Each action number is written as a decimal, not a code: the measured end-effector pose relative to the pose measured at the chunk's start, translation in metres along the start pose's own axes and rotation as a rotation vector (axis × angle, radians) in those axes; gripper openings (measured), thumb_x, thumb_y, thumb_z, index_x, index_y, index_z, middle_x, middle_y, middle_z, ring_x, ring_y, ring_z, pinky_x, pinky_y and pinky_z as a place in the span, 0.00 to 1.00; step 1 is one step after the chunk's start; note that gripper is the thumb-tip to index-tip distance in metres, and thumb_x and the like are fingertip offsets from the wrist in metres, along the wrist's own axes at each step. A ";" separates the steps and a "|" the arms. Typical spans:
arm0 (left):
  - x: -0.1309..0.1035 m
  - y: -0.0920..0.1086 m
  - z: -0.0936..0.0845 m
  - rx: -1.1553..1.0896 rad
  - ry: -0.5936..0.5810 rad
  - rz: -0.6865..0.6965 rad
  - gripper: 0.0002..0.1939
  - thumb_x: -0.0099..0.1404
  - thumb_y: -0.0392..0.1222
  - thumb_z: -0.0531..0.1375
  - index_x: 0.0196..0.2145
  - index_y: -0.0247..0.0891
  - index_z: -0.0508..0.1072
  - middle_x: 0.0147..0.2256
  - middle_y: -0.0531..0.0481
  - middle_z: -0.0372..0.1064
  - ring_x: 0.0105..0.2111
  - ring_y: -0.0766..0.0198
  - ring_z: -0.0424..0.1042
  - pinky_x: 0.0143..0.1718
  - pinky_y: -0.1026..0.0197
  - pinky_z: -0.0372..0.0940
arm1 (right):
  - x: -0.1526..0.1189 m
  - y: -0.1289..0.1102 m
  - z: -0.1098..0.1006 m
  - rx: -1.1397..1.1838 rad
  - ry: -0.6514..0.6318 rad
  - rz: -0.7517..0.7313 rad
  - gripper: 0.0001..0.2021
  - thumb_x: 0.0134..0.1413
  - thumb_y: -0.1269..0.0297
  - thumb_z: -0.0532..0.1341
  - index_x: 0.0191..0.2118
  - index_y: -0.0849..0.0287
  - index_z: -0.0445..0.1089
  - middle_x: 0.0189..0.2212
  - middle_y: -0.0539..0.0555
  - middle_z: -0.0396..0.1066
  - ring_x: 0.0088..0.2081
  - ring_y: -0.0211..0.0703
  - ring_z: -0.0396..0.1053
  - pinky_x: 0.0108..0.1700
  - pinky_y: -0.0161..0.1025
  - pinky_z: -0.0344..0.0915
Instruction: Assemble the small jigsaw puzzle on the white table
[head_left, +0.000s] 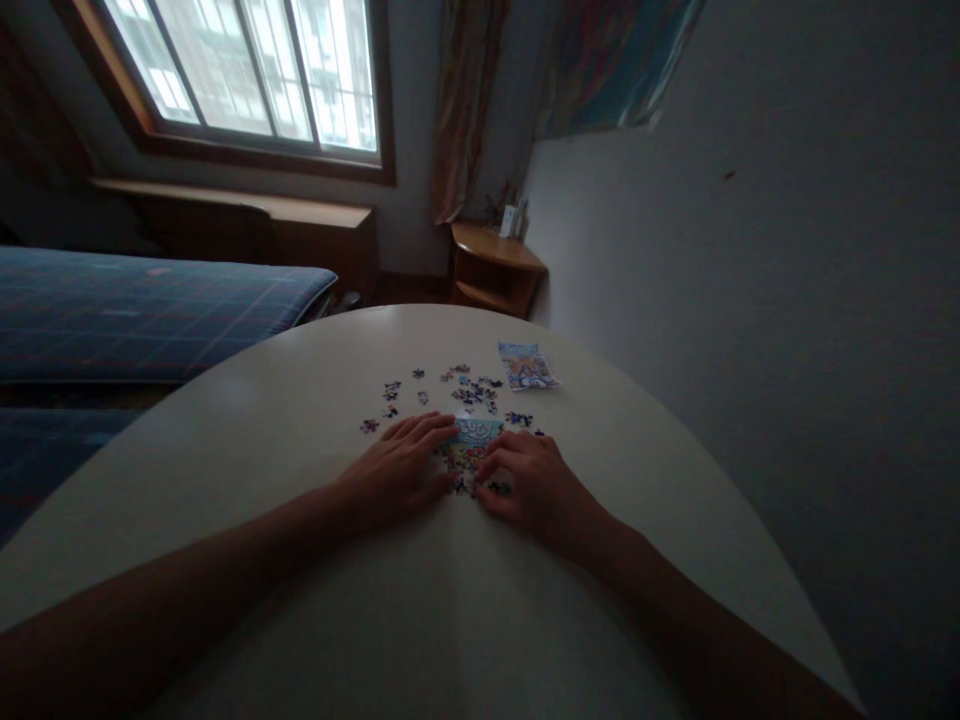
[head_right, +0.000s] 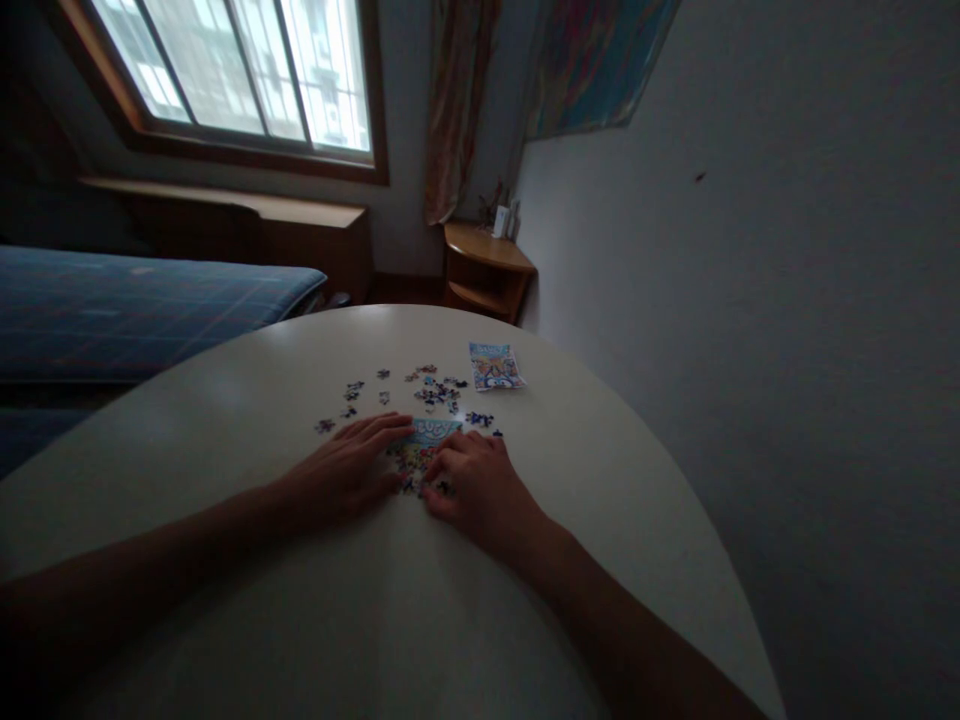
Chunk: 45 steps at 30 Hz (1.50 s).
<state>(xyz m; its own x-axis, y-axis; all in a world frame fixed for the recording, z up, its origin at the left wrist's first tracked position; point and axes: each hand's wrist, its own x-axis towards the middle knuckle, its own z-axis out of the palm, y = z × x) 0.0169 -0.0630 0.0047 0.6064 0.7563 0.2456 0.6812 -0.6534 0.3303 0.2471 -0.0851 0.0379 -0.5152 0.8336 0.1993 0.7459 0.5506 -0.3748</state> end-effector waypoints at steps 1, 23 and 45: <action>0.000 0.000 0.000 -0.004 0.001 0.000 0.27 0.70 0.51 0.55 0.62 0.40 0.60 0.65 0.42 0.58 0.65 0.50 0.55 0.66 0.42 0.52 | 0.000 0.000 0.001 -0.006 0.006 0.002 0.05 0.51 0.67 0.69 0.35 0.54 0.75 0.41 0.52 0.75 0.47 0.49 0.70 0.52 0.50 0.57; 0.001 0.003 -0.002 -0.004 -0.012 -0.018 0.26 0.69 0.48 0.56 0.62 0.39 0.61 0.65 0.42 0.58 0.66 0.50 0.54 0.66 0.44 0.52 | -0.002 -0.009 0.005 0.089 -0.004 0.093 0.05 0.50 0.69 0.68 0.35 0.55 0.77 0.42 0.53 0.75 0.48 0.48 0.71 0.52 0.48 0.57; 0.001 0.003 -0.004 -0.021 -0.004 -0.020 0.26 0.70 0.52 0.55 0.62 0.41 0.61 0.65 0.43 0.58 0.65 0.48 0.55 0.66 0.42 0.52 | 0.004 0.014 -0.032 0.326 0.017 0.292 0.06 0.54 0.62 0.64 0.32 0.59 0.76 0.30 0.52 0.76 0.32 0.40 0.71 0.36 0.36 0.63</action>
<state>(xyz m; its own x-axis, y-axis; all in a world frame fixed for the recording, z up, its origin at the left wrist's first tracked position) 0.0178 -0.0644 0.0092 0.5945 0.7689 0.2353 0.6844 -0.6375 0.3540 0.2686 -0.0728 0.0625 -0.2929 0.9545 0.0566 0.6856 0.2509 -0.6833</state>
